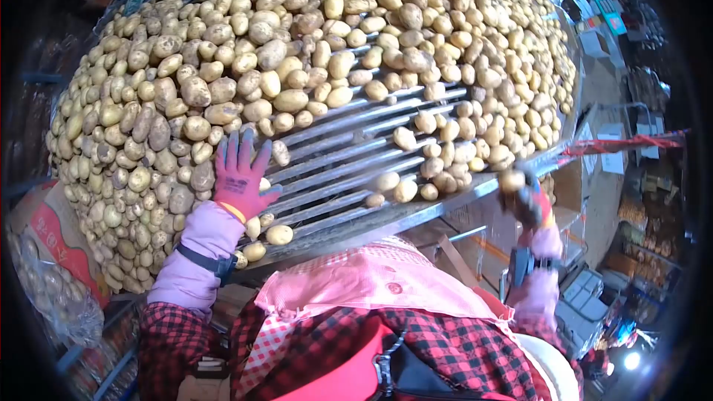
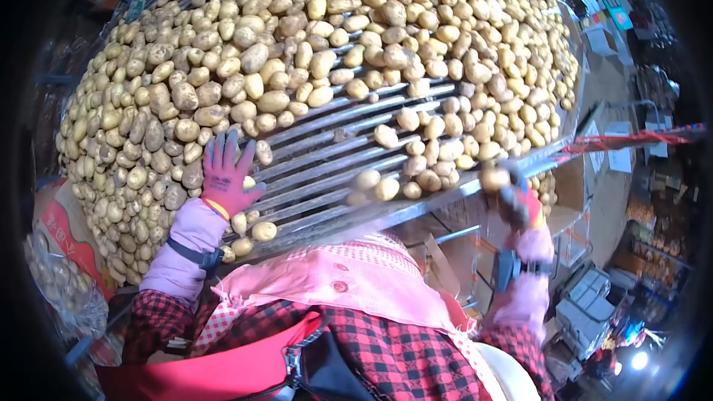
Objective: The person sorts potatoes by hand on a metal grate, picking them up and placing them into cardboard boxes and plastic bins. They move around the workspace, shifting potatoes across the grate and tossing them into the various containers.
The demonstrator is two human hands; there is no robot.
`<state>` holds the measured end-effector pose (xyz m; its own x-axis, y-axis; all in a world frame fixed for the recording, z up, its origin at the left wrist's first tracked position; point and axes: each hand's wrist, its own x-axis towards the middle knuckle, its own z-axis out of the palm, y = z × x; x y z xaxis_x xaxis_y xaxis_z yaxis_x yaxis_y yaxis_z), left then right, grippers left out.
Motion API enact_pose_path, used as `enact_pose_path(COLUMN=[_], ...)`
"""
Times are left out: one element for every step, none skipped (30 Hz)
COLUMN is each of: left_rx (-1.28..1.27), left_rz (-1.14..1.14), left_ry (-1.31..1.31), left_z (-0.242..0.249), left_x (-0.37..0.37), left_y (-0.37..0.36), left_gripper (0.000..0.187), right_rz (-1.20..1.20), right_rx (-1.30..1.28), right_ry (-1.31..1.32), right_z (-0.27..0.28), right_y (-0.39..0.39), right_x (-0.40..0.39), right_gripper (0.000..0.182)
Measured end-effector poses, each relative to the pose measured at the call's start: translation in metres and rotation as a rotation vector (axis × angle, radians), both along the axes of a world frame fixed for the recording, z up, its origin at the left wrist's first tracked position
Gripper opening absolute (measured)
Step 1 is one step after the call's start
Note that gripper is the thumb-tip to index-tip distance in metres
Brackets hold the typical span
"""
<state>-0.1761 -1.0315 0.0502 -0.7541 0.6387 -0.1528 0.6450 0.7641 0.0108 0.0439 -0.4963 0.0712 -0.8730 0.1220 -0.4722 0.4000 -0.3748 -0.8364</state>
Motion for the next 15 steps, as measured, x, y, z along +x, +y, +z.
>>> enact_pose_path(left_rx=[-0.004,-0.007,-0.009,-0.043,0.002,0.042,0.077,0.128,0.203,0.220,0.243,0.285,0.277,0.294,0.307], left_rz=[-0.018,-0.041,-0.060,-0.094,-0.096,-0.096,-0.092,-0.073,-0.062,-0.035,-0.005,0.051,0.116,0.152,0.192], left_ry=[-0.023,-0.054,-0.085,-0.115,-0.117,-0.111,-0.096,-0.054,-0.026,0.013,0.056,0.025,0.009,0.017,0.020], left_z=[-0.004,-0.006,-0.008,-0.005,-0.008,-0.011,-0.011,-0.007,0.003,0.014,0.024,0.034,0.038,0.037,0.036], left_x=[0.005,0.007,0.008,0.005,0.007,0.007,0.005,0.008,0.010,0.015,0.021,0.028,0.036,0.045,0.056], left_y=[-0.001,-0.001,-0.001,0.003,0.001,-0.003,-0.008,-0.012,-0.015,-0.018,-0.018,-0.020,-0.025,-0.032,-0.039], left_gripper=[0.090,0.089,0.088,0.086,0.084,0.083,0.082,0.078,0.074,0.073,0.072,0.070,0.069,0.069,0.069], right_rz=[-0.031,-0.097,-0.073,0.022,0.216,0.411,0.547,0.324,0.101,-0.058,0.009,0.190,0.364,0.460,0.540], right_rx=[-0.015,-0.011,0.022,-0.128,0.191,0.613,1.108,1.056,0.999,0.777,0.819,0.864,0.927,1.220,1.269], right_ry=[-0.122,-0.219,-0.397,-0.584,-0.749,-0.567,-0.435,-0.425,-0.385,-0.039,0.185,0.383,0.347,0.527,0.569], right_z=[0.005,0.001,-0.008,-0.028,-0.044,-0.074,-0.105,-0.057,-0.003,-0.001,0.002,-0.001,-0.008,-0.033,-0.025], right_y=[-0.001,-0.015,-0.022,-0.022,-0.024,-0.001,0.022,-0.003,-0.033,-0.047,-0.070,-0.092,-0.122,-0.152,-0.188], right_x=[0.050,0.097,0.134,0.161,0.179,0.175,0.171,0.089,0.001,-0.058,-0.115,-0.170,-0.220,-0.267,-0.298], right_gripper=[0.079,0.071,0.061,0.054,0.051,0.049,0.047,0.045,0.044,0.045,0.046,0.049,0.052,0.057,0.058])
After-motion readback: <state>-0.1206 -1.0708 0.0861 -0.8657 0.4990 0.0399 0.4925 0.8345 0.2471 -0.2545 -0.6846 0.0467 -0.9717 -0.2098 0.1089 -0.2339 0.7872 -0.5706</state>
